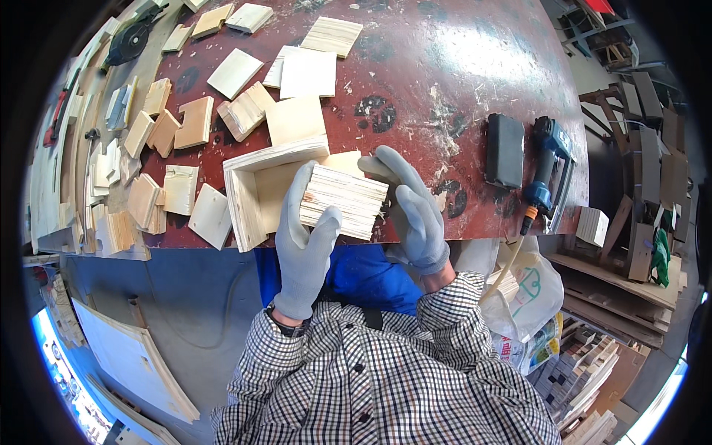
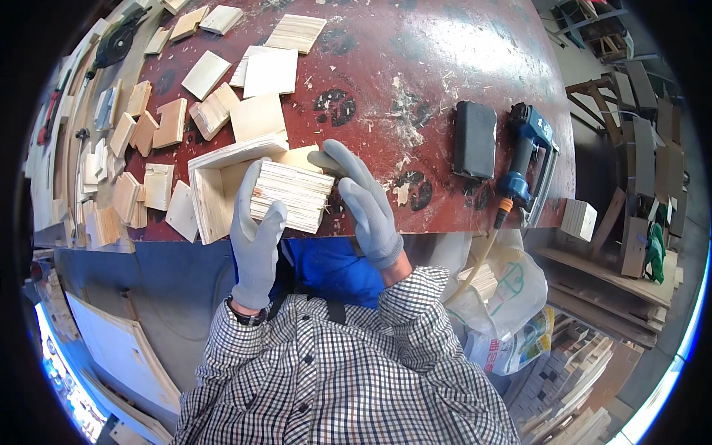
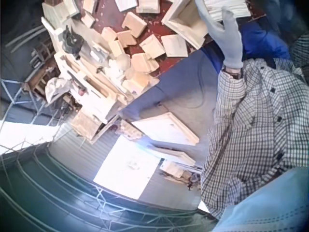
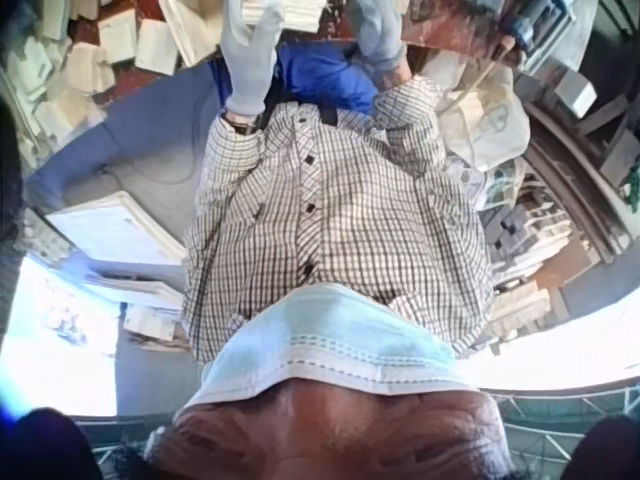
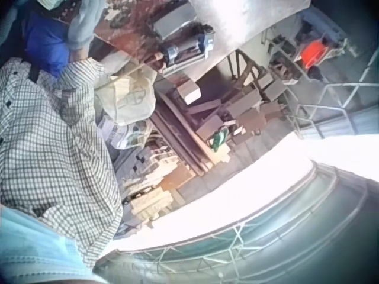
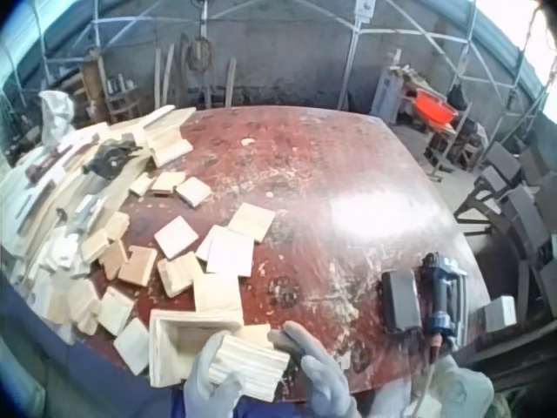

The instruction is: The person assembles small wooden boxes by nailing pieces together with a nail gun, then sands the edges with a sanding block. They place finished boxes into a bag and continue assembling additional units on a cluttered workbench.

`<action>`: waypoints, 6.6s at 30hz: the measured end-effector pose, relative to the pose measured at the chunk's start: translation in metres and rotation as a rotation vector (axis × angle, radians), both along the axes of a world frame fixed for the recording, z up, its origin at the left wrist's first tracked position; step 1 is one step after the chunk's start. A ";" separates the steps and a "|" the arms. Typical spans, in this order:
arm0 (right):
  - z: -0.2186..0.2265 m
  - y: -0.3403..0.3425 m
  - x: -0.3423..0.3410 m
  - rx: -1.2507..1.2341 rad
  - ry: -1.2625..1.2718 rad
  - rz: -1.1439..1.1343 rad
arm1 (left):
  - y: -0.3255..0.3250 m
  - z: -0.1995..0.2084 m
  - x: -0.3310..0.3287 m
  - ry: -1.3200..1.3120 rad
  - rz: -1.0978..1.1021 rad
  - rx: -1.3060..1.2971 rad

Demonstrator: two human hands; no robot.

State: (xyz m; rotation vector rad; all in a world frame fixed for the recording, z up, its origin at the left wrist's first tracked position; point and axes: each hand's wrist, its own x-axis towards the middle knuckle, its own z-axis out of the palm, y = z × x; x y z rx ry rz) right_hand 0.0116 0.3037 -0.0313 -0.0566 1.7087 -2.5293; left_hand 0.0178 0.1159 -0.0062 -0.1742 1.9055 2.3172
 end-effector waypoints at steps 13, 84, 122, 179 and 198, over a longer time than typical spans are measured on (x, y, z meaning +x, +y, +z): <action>-0.004 0.002 -0.008 0.073 -0.003 0.097 | -0.001 0.003 -0.001 0.013 -0.021 -0.074; 0.006 -0.006 -0.009 0.079 -0.141 0.097 | -0.007 -0.008 0.001 0.056 -0.069 -0.024; 0.037 0.001 -0.016 0.664 0.153 0.103 | 0.001 -0.036 0.002 0.287 0.002 -0.208; 0.054 -0.001 -0.019 1.351 0.604 0.386 | 0.004 -0.046 0.003 0.370 0.016 -0.140; 0.032 -0.011 -0.013 1.560 0.621 0.196 | 0.003 -0.048 0.002 0.385 -0.006 -0.178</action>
